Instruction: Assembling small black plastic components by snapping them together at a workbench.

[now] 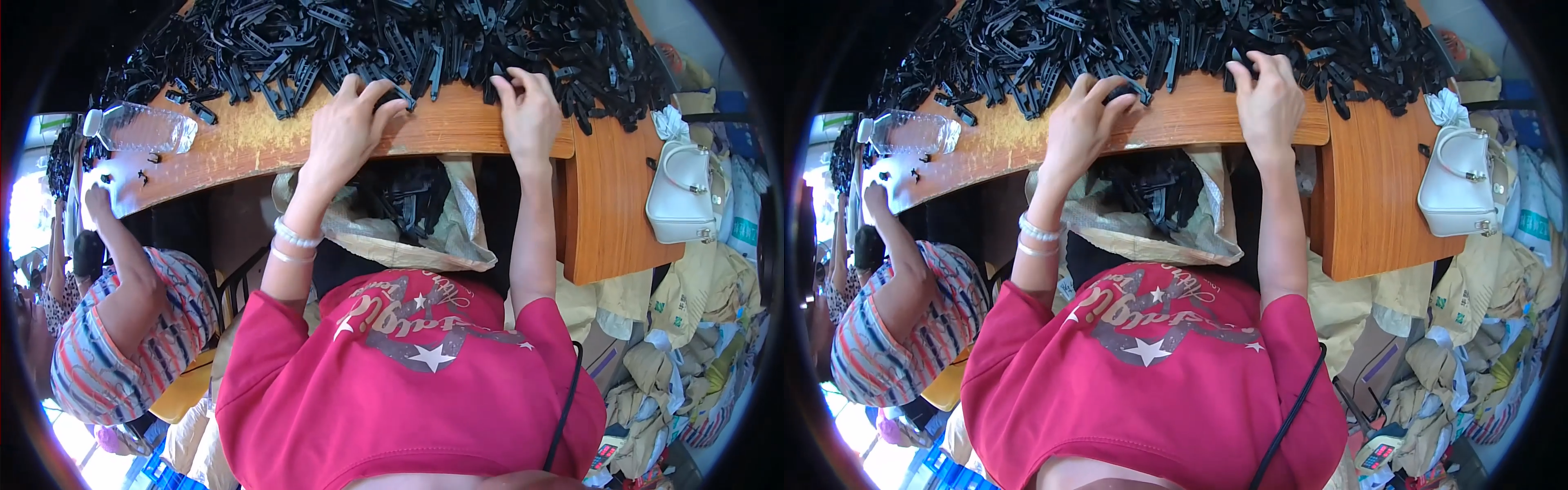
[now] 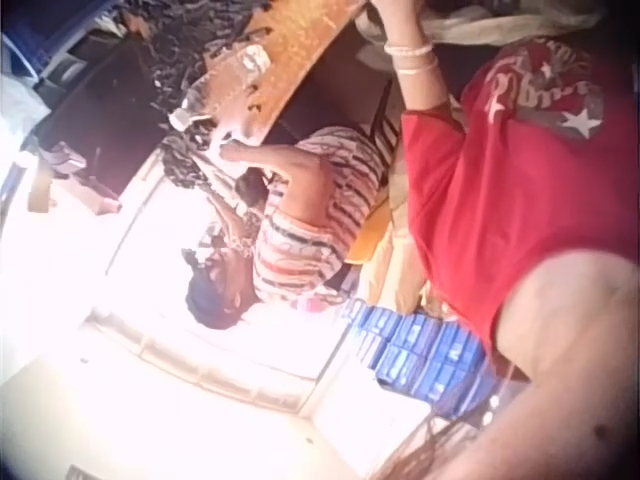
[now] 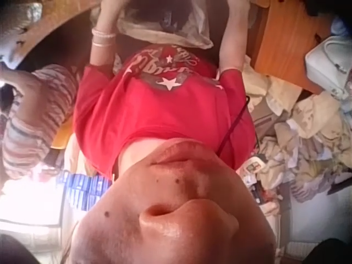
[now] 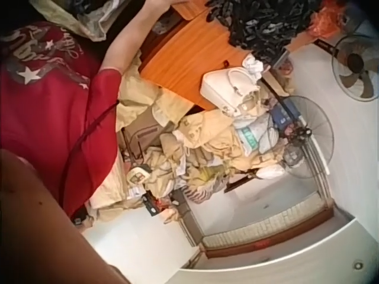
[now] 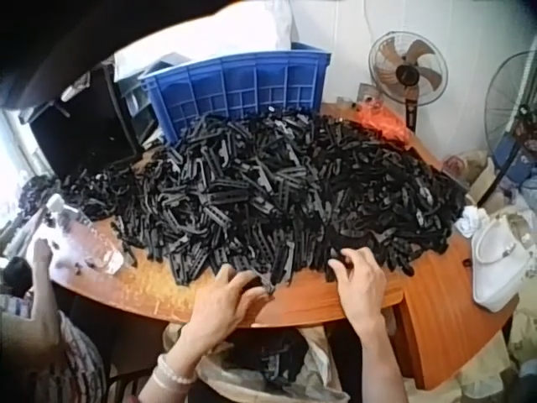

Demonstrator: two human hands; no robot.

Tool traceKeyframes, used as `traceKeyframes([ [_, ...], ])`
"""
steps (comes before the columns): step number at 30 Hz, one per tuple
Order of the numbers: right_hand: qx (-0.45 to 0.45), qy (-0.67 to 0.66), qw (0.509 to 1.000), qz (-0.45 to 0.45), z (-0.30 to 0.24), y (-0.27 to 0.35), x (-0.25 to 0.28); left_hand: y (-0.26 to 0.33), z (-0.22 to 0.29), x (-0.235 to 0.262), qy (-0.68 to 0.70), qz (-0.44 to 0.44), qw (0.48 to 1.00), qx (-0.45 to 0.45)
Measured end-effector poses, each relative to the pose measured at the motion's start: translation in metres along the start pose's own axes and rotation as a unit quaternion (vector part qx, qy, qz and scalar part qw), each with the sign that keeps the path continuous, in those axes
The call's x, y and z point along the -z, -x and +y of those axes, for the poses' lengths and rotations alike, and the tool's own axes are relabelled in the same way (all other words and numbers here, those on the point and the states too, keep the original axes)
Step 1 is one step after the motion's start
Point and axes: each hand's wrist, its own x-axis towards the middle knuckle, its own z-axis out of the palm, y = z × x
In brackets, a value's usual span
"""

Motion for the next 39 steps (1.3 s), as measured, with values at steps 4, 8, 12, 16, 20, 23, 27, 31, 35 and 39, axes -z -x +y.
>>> traceKeyframes([
  [4, 0.039, 0.021, 0.998, -0.040, -0.004, 0.012, -0.010, -0.002, -0.002, -0.011, -0.072, 0.028, 0.997, 0.004],
  [8, 0.013, -0.087, 0.996, -0.004, 0.003, 0.023, -0.012, 0.005, -0.008, -0.003, -0.043, 0.016, 0.999, 0.027],
  [12, -0.027, -0.187, 0.981, 0.053, 0.010, 0.031, -0.004, 0.013, -0.007, 0.000, -0.127, 0.017, 0.991, 0.022],
  [16, -0.133, -0.390, 0.910, -0.050, -0.003, 0.044, 0.010, 0.018, -0.007, -0.002, -0.111, 0.144, 0.983, -0.025],
  [20, 0.076, -0.351, 0.916, -0.178, -0.026, 0.041, 0.022, 0.028, 0.014, -0.002, 0.374, 0.013, 0.917, 0.140],
  [23, 0.022, -0.384, 0.882, -0.273, -0.034, 0.041, 0.030, 0.024, 0.027, 0.006, 0.462, -0.126, 0.865, 0.147],
  [27, -0.076, -0.458, 0.857, -0.222, -0.038, 0.048, 0.034, 0.026, 0.035, 0.010, 0.405, -0.153, 0.892, 0.127],
  [31, -0.119, -0.504, 0.834, -0.189, -0.040, 0.063, 0.023, 0.033, 0.047, 0.002, 0.374, -0.125, 0.912, 0.115],
  [35, -0.127, -0.477, 0.849, -0.188, -0.043, 0.058, 0.034, 0.037, 0.044, 0.000, 0.375, -0.081, 0.920, 0.077],
  [39, -0.136, -0.517, 0.822, -0.197, -0.040, 0.063, 0.026, 0.040, 0.043, -0.003, 0.390, -0.057, 0.917, 0.060],
])
